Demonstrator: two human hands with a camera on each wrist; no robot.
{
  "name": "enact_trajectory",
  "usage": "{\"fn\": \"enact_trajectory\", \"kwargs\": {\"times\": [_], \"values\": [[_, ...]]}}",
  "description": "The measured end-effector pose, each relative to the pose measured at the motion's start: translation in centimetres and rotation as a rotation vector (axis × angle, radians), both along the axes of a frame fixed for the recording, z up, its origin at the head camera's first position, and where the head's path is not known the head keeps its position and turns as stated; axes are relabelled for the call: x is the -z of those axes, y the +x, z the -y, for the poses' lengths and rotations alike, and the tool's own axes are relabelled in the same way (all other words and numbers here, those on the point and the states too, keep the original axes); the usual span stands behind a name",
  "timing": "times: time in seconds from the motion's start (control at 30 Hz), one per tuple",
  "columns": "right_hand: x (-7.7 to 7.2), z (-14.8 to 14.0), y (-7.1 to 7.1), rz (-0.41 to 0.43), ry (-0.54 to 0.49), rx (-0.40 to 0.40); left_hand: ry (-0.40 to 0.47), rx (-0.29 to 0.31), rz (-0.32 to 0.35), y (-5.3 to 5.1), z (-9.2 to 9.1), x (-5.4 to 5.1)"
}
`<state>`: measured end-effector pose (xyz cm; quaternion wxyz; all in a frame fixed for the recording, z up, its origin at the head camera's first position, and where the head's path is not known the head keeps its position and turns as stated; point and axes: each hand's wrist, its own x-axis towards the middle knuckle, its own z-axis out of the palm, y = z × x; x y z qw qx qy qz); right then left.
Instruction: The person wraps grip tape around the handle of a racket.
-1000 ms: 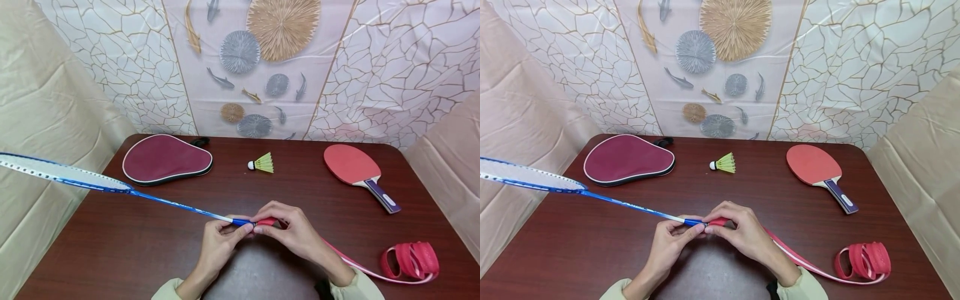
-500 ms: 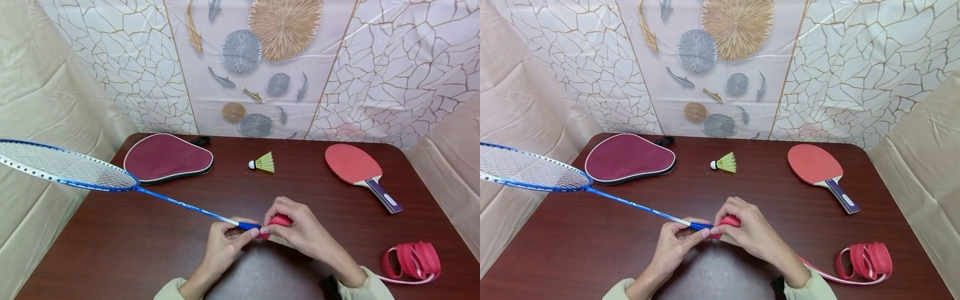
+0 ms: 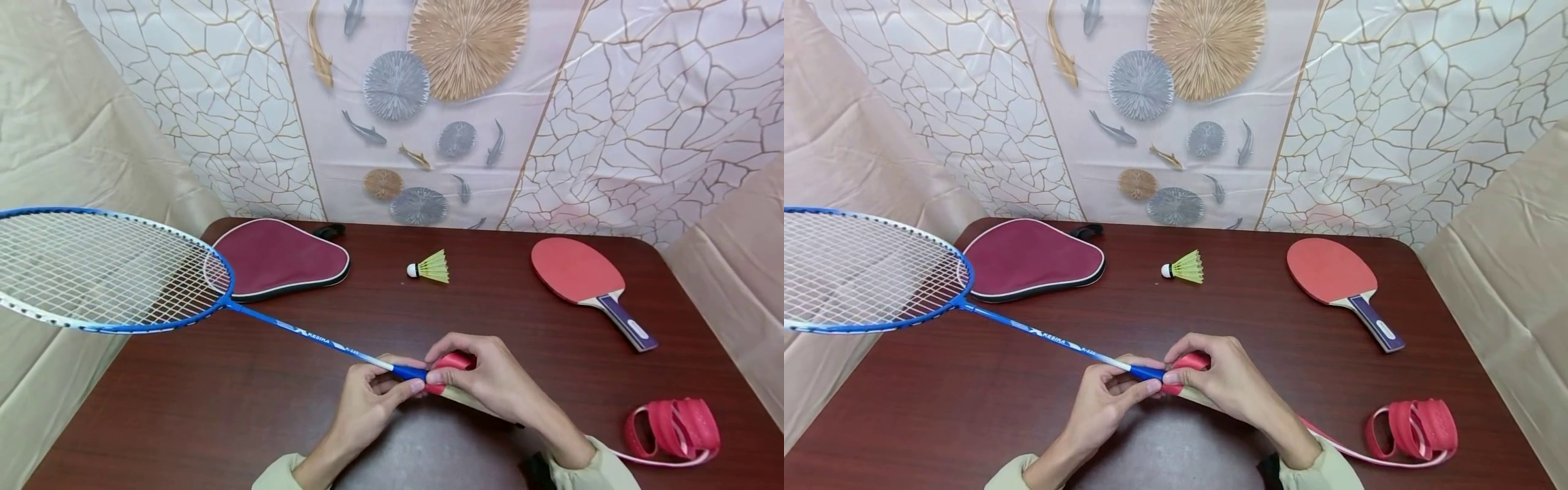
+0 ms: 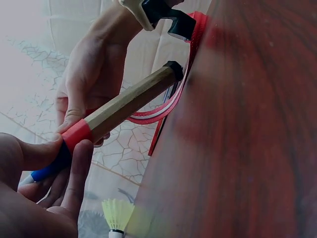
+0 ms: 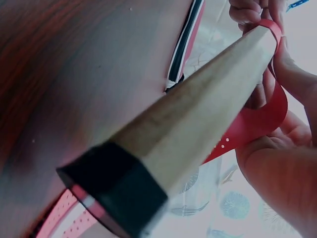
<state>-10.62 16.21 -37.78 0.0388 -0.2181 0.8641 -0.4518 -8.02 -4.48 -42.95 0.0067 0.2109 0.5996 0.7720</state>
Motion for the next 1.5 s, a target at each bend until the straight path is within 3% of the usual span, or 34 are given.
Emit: {"fn": "enact_trajectory", "kwargs": {"times": [0.3, 0.47, 0.6, 0.83, 1.1, 1.37, 1.5], "values": [[-0.1, 0.1, 0.0, 0.023, 0.043, 0.032, -0.085, -0.011, 0.004, 0.1, -0.1, -0.3], [-0.2, 0.1, 0.1, 0.042, 0.011, 0.031, -0.063, -0.025, -0.073, 0.1, -0.3, -0.2], [-0.3, -0.1, 0.1, 0.043, -0.007, -0.023, -0.056, -0.043, -0.114, 0.0, -0.3, 0.0], [-0.6, -1.1, -0.3, -0.063, 0.026, -0.12, -0.066, -0.033, -0.054, 0.1, -0.2, -0.1], [-0.8, -0.8, -0.2, -0.189, -0.035, -0.099, -0.068, -0.034, -0.068, -0.1, 0.0, -0.2], [-0.5, -0.5, -0.2, -0.081, -0.016, -0.062, -0.059, -0.019, -0.102, -0.2, 0.1, -0.2], [-0.4, -0.6, -0.2, -0.071, 0.001, -0.076, -0.068, -0.002, -0.065, -0.1, 0.1, -0.1]]}}
